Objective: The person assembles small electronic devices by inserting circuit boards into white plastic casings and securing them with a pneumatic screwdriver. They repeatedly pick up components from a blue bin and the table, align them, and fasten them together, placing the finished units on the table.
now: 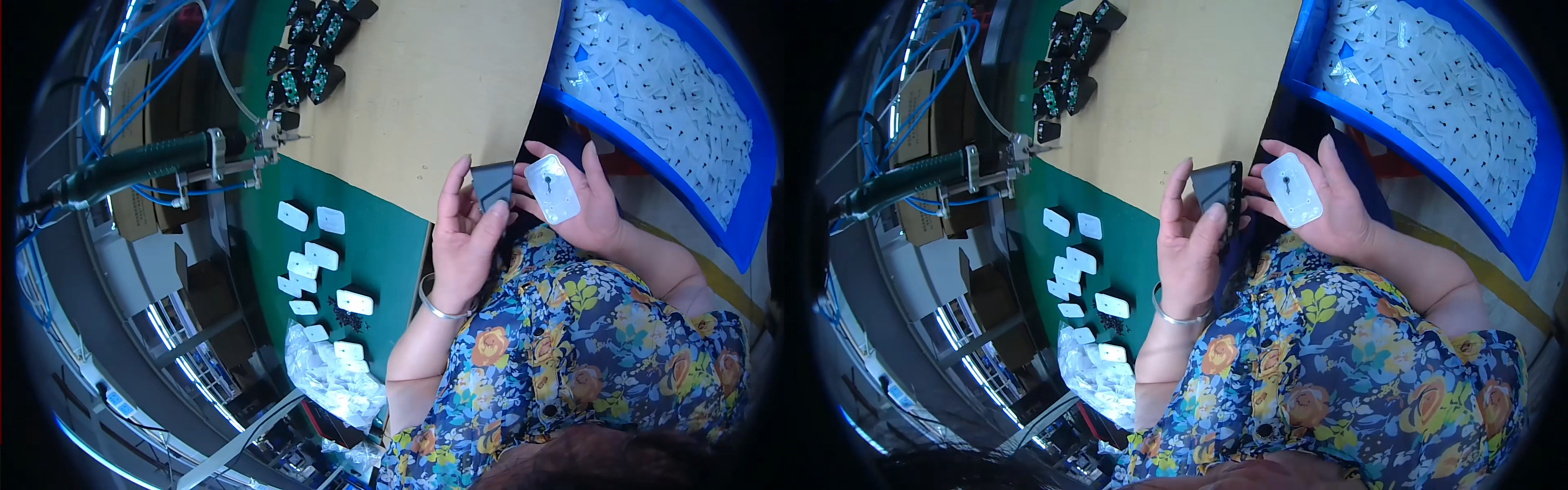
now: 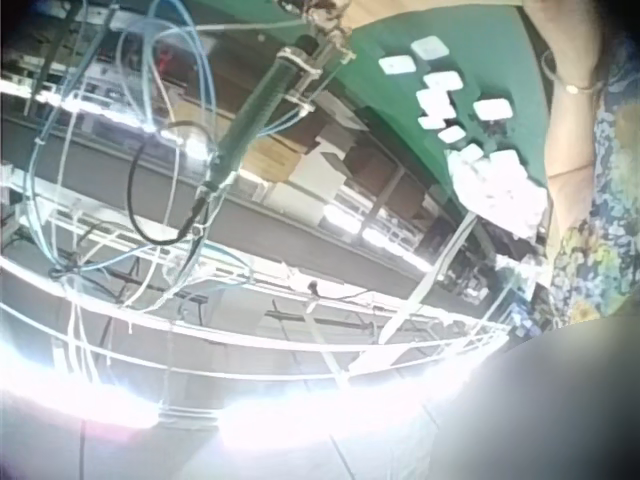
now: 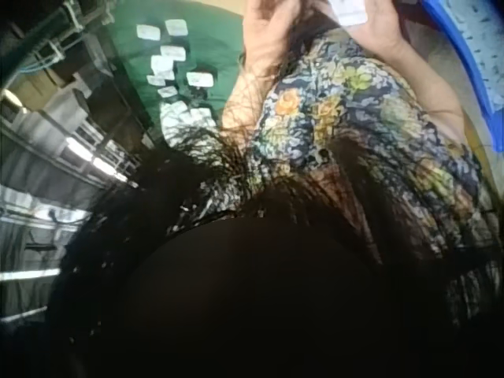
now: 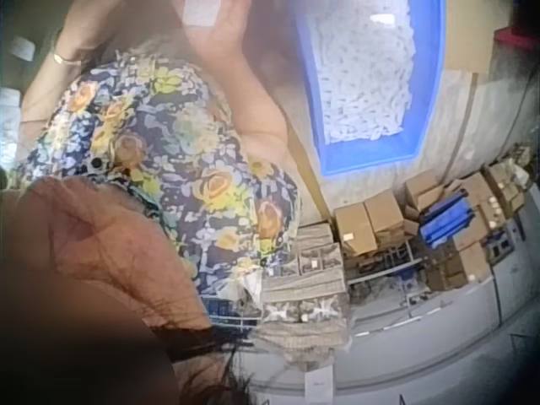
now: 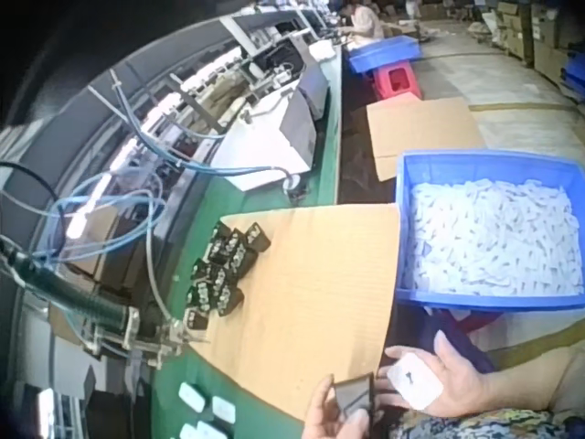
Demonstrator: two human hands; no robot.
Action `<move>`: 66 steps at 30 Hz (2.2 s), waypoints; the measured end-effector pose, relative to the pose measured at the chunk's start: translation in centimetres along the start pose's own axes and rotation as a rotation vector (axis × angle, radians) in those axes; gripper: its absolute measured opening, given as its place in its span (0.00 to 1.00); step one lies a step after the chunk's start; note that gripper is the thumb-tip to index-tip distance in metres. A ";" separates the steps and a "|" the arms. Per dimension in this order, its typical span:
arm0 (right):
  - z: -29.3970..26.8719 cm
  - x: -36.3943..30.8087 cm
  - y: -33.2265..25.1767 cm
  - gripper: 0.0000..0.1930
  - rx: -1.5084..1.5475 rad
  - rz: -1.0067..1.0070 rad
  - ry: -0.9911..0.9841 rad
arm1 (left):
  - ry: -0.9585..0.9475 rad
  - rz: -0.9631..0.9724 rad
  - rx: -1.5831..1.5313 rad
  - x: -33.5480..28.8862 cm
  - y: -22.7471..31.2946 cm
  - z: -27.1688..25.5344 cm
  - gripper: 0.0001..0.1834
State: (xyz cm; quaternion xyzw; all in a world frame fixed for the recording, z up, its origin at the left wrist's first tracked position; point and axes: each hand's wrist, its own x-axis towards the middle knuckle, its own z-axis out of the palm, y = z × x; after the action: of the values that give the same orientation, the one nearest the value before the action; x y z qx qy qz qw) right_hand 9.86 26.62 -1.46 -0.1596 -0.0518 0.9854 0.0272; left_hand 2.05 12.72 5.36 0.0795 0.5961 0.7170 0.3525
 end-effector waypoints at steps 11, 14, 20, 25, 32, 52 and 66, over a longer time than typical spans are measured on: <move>1.5 0.5 0.4 0.44 -0.302 -0.415 -0.091 | 0.012 0.575 1.051 1.9 -0.9 3.9 0.28; 1.3 0.5 0.5 0.45 -0.376 -0.426 -0.116 | 0.019 0.587 1.088 2.1 -1.3 4.3 0.29; 1.0 0.5 0.7 0.44 -0.461 -0.453 -0.170 | 0.026 0.562 1.146 2.2 -1.6 4.2 0.30; 0.3 0.6 1.1 0.43 -0.542 -0.517 -0.203 | 0.014 0.573 1.149 1.9 -2.0 3.8 0.30; -0.4 1.0 1.2 0.46 -0.692 -0.557 -0.288 | -0.050 0.614 1.134 1.9 -2.1 2.6 0.32; 2.0 2.6 2.2 0.28 -1.434 -0.462 -0.640 | -0.039 0.129 -0.153 -0.9 -2.1 -2.8 0.28; 9.5 7.6 0.5 0.31 -1.596 -0.768 -0.860 | 0.201 0.302 -0.248 -2.5 -3.0 -4.1 0.20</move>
State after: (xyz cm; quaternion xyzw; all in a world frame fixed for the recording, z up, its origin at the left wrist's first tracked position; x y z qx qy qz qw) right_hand -0.40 25.80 5.11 0.2689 -0.7558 0.5594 0.2085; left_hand 2.90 8.06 2.23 0.0519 0.5167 0.8339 0.1869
